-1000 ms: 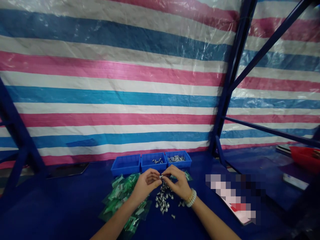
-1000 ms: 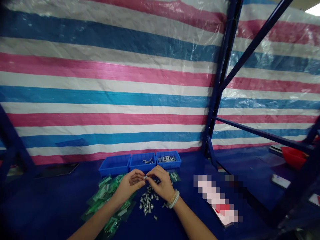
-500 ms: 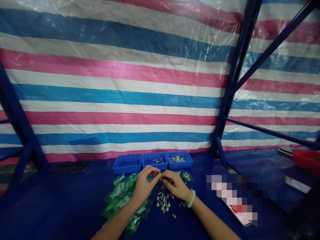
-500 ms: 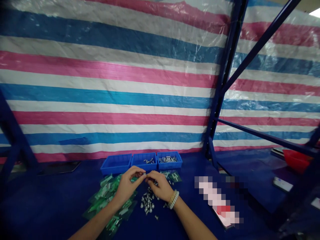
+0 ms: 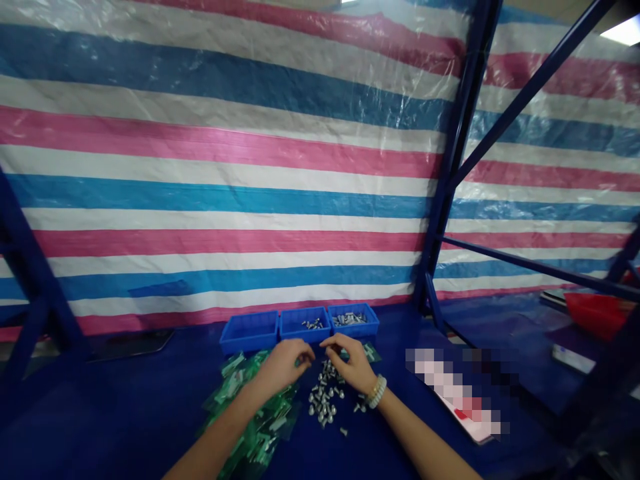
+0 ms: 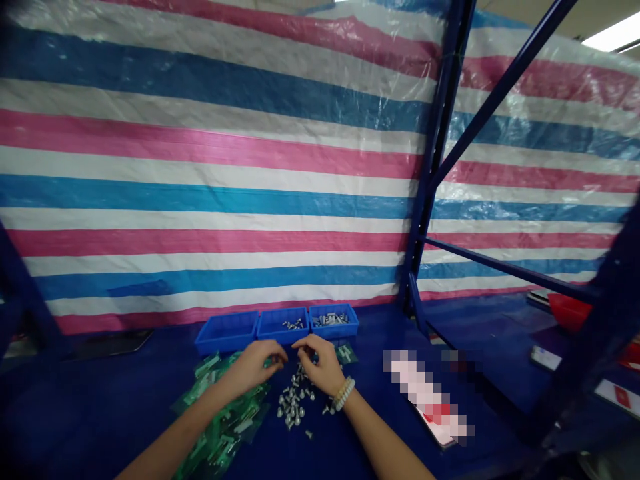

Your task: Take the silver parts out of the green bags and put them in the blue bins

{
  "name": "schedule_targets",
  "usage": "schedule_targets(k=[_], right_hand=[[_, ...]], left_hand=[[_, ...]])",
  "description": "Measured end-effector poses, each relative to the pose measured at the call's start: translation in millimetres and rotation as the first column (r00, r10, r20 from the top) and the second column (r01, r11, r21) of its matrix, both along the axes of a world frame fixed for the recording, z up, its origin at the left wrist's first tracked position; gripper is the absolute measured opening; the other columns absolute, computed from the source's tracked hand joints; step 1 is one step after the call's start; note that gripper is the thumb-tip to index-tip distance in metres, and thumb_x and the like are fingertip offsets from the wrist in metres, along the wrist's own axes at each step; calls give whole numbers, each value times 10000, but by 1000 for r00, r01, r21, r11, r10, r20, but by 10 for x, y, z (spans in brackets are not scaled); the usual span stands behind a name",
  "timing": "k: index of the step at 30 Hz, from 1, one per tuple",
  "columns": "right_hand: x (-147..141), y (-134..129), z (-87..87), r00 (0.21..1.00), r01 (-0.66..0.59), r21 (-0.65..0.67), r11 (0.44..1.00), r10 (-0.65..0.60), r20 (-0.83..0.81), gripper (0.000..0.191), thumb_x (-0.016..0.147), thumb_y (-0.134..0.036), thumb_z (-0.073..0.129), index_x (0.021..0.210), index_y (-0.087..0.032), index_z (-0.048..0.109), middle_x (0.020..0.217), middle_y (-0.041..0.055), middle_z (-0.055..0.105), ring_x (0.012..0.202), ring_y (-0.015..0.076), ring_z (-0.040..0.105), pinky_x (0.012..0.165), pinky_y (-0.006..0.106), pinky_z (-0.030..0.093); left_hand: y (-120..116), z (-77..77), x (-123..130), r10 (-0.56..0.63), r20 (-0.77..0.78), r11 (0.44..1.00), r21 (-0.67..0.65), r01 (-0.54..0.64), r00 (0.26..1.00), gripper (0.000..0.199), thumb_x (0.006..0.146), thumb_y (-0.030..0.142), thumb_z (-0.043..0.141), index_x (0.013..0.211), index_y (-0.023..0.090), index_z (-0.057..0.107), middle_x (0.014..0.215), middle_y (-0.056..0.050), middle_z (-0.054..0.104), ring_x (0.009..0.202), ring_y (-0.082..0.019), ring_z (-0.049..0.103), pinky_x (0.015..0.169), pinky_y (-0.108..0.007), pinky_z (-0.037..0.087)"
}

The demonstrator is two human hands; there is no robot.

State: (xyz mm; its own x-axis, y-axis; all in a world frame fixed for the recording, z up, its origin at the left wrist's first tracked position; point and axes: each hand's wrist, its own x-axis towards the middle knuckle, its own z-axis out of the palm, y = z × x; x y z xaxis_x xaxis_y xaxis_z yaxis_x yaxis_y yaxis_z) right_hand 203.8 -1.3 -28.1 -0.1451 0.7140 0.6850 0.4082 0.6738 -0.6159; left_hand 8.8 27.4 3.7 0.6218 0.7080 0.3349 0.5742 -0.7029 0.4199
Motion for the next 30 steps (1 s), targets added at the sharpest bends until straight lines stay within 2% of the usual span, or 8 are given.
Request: schedule_targets(k=[2,4,12,14,18,22,26,30], right_hand=[[-12,-8,1,1000,-12,6,1000,12,1,187,841,-141,518,891,-190,692,758,28,662,659,151,593,643,261,467],[-20,-15,5,1000,-16,9,1000,16,-1,187,833,-132,519,885,-187,690,763,29,663,655,149,591,637,257,464],[1,-5,4,1000,3,13,1000,-3,-11,194,829,-126,516,880,-192,691,743,24,657,646,148,586,632,256,458],[-1,-7,10,1000,6,20,1000,-6,-18,191,828,-127,519,873,-194,692,738,23,655,649,150,586,634,258,458],[-19,-27,33,999,10,41,999,-8,-39,191,829,-122,518,863,-195,691,741,23,653,666,153,591,643,259,456],[-36,-47,40,1000,11,57,998,-10,-21,196,830,-114,514,874,-194,687,743,26,650,664,154,586,637,261,449],[-50,-64,32,1000,-6,92,996,4,21,191,830,-113,514,886,-192,678,729,27,639,668,158,580,639,270,449],[-73,-80,41,998,-49,127,991,45,33,181,836,-120,526,932,-193,661,774,35,651,706,161,599,671,279,473]], left_hand=[[-146,-82,-34,-55,-88,997,-51,51,995,186,718,94,589,803,201,716,750,-25,698,687,-188,641,647,-254,429],[-223,-118,-33,-58,-143,997,-62,49,988,163,733,120,602,823,197,714,762,-30,699,699,-195,640,657,-258,422],[-191,-170,53,-112,-191,988,-123,89,975,154,757,119,606,859,193,694,782,-21,684,741,-185,617,701,-260,421],[-175,-173,37,-90,-125,994,-78,81,988,183,770,110,586,889,196,694,809,-29,675,784,-189,610,717,-264,429],[-138,-129,-5,-12,149,1000,-14,15,989,240,852,160,499,967,216,702,910,-53,648,845,-184,595,753,-279,444],[-124,-81,-7,94,394,980,-201,-15,914,241,864,288,507,948,193,713,918,-68,647,832,-193,608,725,-286,468],[-152,-90,22,229,562,891,-450,63,795,229,805,348,595,922,178,695,828,-43,689,767,-192,629,722,-297,486],[-200,-123,69,347,652,819,-561,122,674,248,735,360,688,893,170,701,734,-22,690,697,-171,628,701,-283,487]])
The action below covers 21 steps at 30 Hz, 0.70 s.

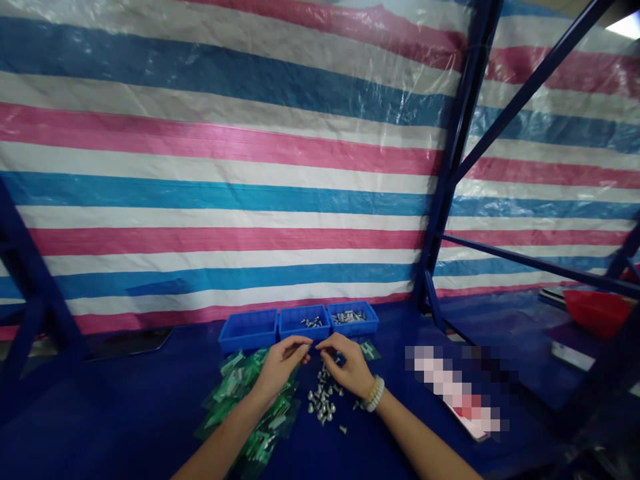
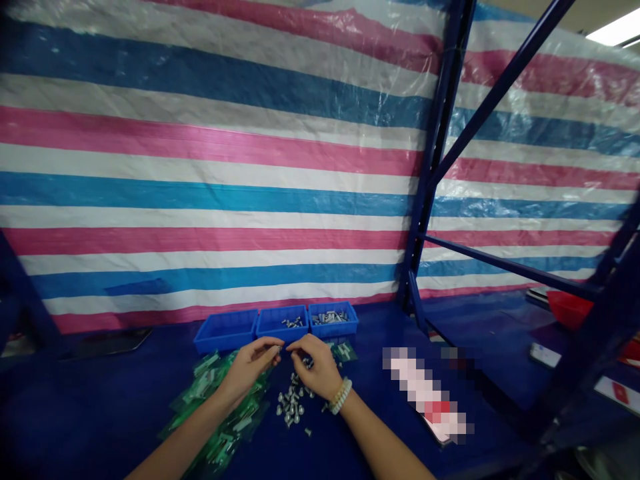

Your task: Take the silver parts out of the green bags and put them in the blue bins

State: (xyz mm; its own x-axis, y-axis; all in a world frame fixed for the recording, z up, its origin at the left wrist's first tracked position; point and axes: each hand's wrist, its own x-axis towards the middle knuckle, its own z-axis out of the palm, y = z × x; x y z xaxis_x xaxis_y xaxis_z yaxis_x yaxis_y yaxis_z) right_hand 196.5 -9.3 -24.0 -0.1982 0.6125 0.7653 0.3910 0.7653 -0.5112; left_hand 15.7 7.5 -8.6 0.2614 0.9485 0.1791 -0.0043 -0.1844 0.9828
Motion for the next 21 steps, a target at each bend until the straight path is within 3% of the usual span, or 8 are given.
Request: schedule_targets(k=[8,15,21], right_hand=[[-8,-27,39,1000,-26,68,997,27,-14,124,861,-176,574,948,-201,659,814,50,678,757,175,619,699,303,503],[-4,-34,24,999,-41,111,993,41,-1,83,847,-213,637,927,-202,653,825,55,693,761,185,624,708,319,504],[-21,-69,56,999,-40,120,992,44,-29,66,845,-197,639,908,-193,658,799,51,692,742,177,626,701,311,503]], left_hand=[[-139,51,96,5,201,979,-201,37,980,247,616,282,811,799,154,706,724,-22,706,708,-138,632,694,-214,480],[-94,-18,77,2,434,952,-276,131,901,253,543,222,868,647,142,651,757,-20,716,680,-94,622,692,-174,483],[-100,-30,60,-4,396,956,-268,120,918,318,510,195,883,756,148,688,763,-5,700,714,-106,635,679,-174,483]])
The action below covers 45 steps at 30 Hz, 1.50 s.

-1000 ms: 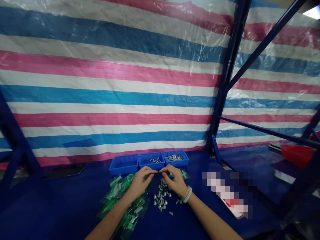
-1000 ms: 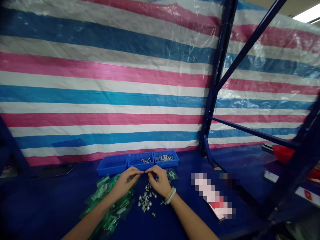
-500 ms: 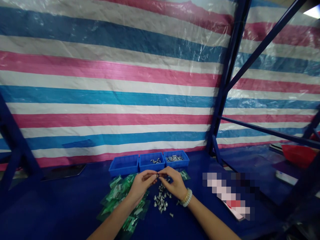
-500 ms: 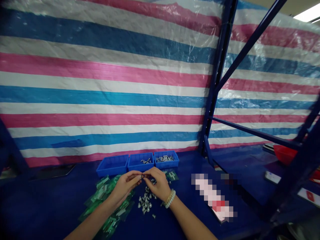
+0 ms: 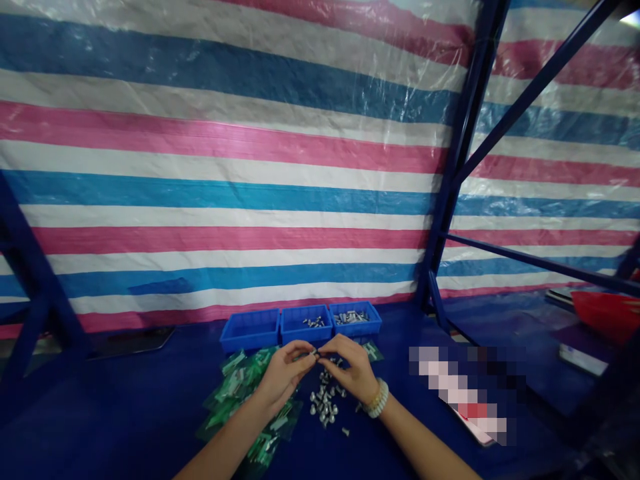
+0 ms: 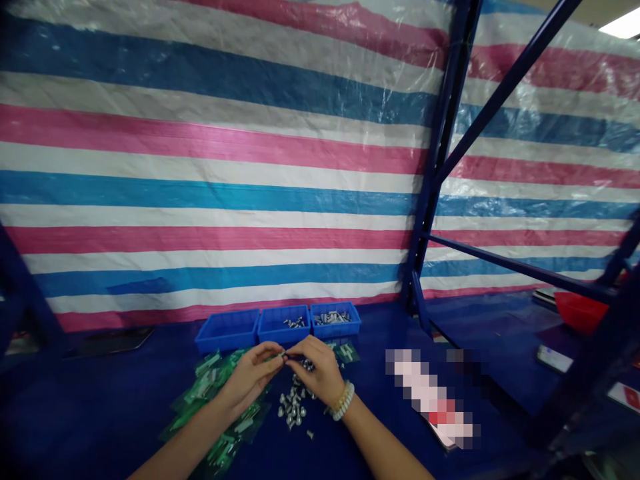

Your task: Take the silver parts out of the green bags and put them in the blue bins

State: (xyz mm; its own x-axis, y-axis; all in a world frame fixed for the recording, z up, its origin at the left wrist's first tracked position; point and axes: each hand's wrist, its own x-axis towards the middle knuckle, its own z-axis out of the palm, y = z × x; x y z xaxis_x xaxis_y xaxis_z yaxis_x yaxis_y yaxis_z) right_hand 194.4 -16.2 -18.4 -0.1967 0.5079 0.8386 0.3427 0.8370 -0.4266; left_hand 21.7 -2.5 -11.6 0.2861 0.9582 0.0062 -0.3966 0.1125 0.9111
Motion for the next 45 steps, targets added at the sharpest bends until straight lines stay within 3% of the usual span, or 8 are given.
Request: schedule_targets(k=[7,16,21,29,33,37,41,45], right_hand=[[3,-28,62,999,-21,-56,998,19,-48,112,852,-190,616,939,-211,685,796,48,702,748,183,636,712,322,509],[55,-21,90,995,-69,-25,997,70,67,129,868,-161,562,908,-205,677,796,49,682,750,175,615,720,317,487],[52,-31,100,997,-20,-44,999,23,70,97,880,-205,563,880,-199,660,758,44,666,717,173,595,685,312,471],[9,6,15,996,53,-107,993,-45,70,118,889,-236,564,832,-190,656,730,37,640,701,169,582,659,291,462],[-18,15,-1,997,17,-166,986,-4,78,167,909,-226,527,826,-190,667,736,34,654,668,154,594,632,269,465],[11,17,18,993,-28,-157,987,45,106,180,914,-193,505,940,-203,683,816,49,687,750,171,615,703,294,484],[61,44,6,995,41,-124,991,-29,98,210,912,-167,487,998,-209,674,848,54,688,786,182,608,745,318,477],[99,92,-29,993,76,-119,990,-65,95,203,913,-169,481,966,-198,674,824,54,677,773,180,611,731,307,478]], left_hand=[[-65,72,3,44,-189,993,112,-23,981,317,550,286,850,767,151,663,711,-20,700,689,-152,641,653,-236,486],[-82,61,19,35,-239,993,119,-6,970,264,621,322,804,702,150,621,602,3,670,622,-130,611,618,-221,457],[-93,13,46,30,-233,989,149,5,972,308,591,326,818,756,157,620,639,4,670,640,-145,617,639,-242,467],[-83,17,58,217,-359,946,306,-105,908,253,641,337,765,786,167,646,739,-21,667,733,-181,623,712,-278,490],[-98,48,32,293,-419,881,468,-73,859,192,700,349,706,769,175,660,724,-23,644,699,-179,596,671,-275,493],[-37,127,-39,444,-440,721,692,-19,780,113,747,291,649,778,187,679,761,-37,646,713,-181,590,675,-272,477],[281,328,-98,600,-447,572,820,35,663,122,773,233,606,843,207,704,801,-40,674,740,-188,605,717,-285,467],[680,500,-84,641,-530,548,822,153,556,259,754,196,600,1000,191,680,904,-65,698,827,-217,623,797,-329,464]])
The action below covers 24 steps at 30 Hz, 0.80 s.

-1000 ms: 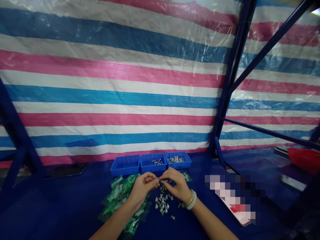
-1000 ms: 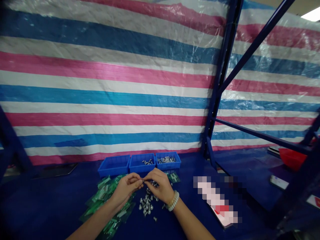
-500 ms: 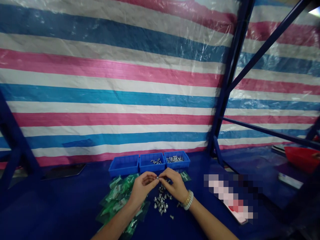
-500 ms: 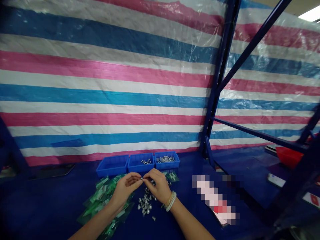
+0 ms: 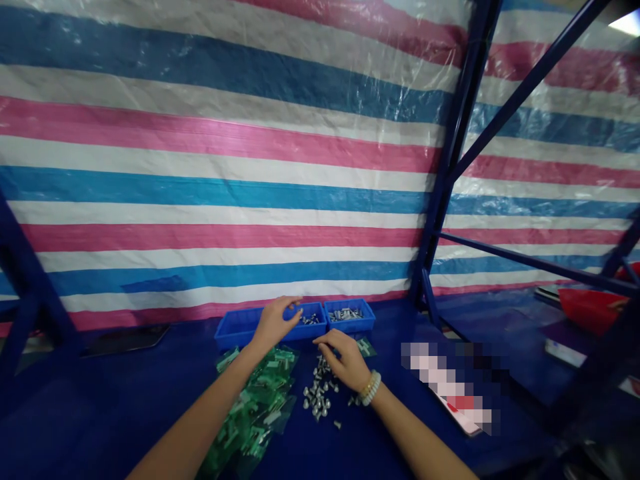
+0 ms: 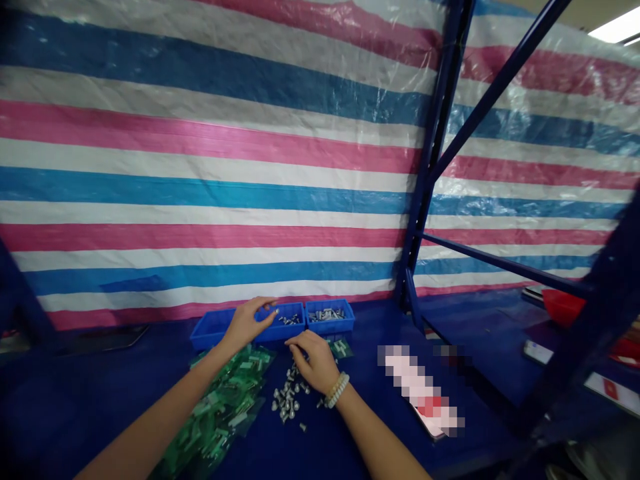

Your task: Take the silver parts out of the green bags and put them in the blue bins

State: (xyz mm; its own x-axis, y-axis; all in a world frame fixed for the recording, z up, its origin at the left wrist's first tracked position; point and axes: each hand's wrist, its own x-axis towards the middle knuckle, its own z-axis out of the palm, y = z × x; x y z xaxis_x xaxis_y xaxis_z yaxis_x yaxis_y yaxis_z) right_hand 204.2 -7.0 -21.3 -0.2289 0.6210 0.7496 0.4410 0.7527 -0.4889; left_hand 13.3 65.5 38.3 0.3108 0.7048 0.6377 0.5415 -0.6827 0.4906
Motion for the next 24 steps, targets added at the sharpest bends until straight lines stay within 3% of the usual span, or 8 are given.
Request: schedule_targets(k=[3,5,7,9,12,16,19,24], right_hand=[[25,35,-17,999,39,5,999,-39,-3,204,919,-178,474,956,-194,673,815,55,680,773,181,617,730,305,482],[33,52,-29,998,63,7,998,-62,-8,201,919,-176,476,948,-193,674,816,54,680,776,180,620,733,304,484],[31,62,-48,997,71,13,997,-71,-2,192,913,-174,485,939,-195,674,818,53,680,774,180,620,731,304,484],[22,68,-72,997,68,16,998,-69,18,184,907,-172,493,932,-201,673,813,52,681,771,182,615,727,307,483],[13,72,-100,997,63,12,998,-64,39,185,905,-165,490,933,-202,668,815,50,680,779,183,610,728,309,479],[15,68,-94,997,68,-1,998,-68,27,187,902,-150,485,929,-194,664,821,52,675,788,183,609,741,312,477],[10,55,-72,997,73,-6,997,-73,12,190,900,-149,484,928,-195,666,823,55,672,787,185,612,740,312,479],[-22,17,-46,999,41,14,999,-41,2,187,886,-142,498,935,-201,668,806,51,672,769,185,611,716,309,478]], left_hand=[[26,10,-15,-12,-94,1000,-19,11,995,303,748,179,593,1043,203,660,980,-69,696,906,-231,615,849,-351,443],[-121,-28,-57,-134,-197,989,-90,118,971,246,742,173,595,966,222,681,936,-47,706,881,-224,620,822,-332,438],[-331,-83,-109,-311,-319,943,-219,250,895,193,708,181,637,881,241,697,848,-16,712,817,-213,627,767,-303,426],[-525,-141,-148,-404,-395,904,-309,295,825,179,669,189,681,835,253,699,812,1,709,801,-213,623,753,-295,399],[-685,-223,-153,-406,-439,901,-339,271,801,180,661,172,687,823,252,692,841,-1,699,856,-226,610,784,-302,367],[-691,-304,-103,-396,-462,904,-348,248,794,156,680,109,623,758,233,677,831,-2,689,862,-218,605,793,-295,366],[-652,-332,-85,-369,-373,906,-348,241,851,197,650,62,568,735,212,662,769,0,681,781,-199,610,731,-271,397],[-615,-351,-82,-285,58,878,-385,285,957,105,742,151,551,804,192,626,805,-21,679,745,-179,623,699,-254,460]])
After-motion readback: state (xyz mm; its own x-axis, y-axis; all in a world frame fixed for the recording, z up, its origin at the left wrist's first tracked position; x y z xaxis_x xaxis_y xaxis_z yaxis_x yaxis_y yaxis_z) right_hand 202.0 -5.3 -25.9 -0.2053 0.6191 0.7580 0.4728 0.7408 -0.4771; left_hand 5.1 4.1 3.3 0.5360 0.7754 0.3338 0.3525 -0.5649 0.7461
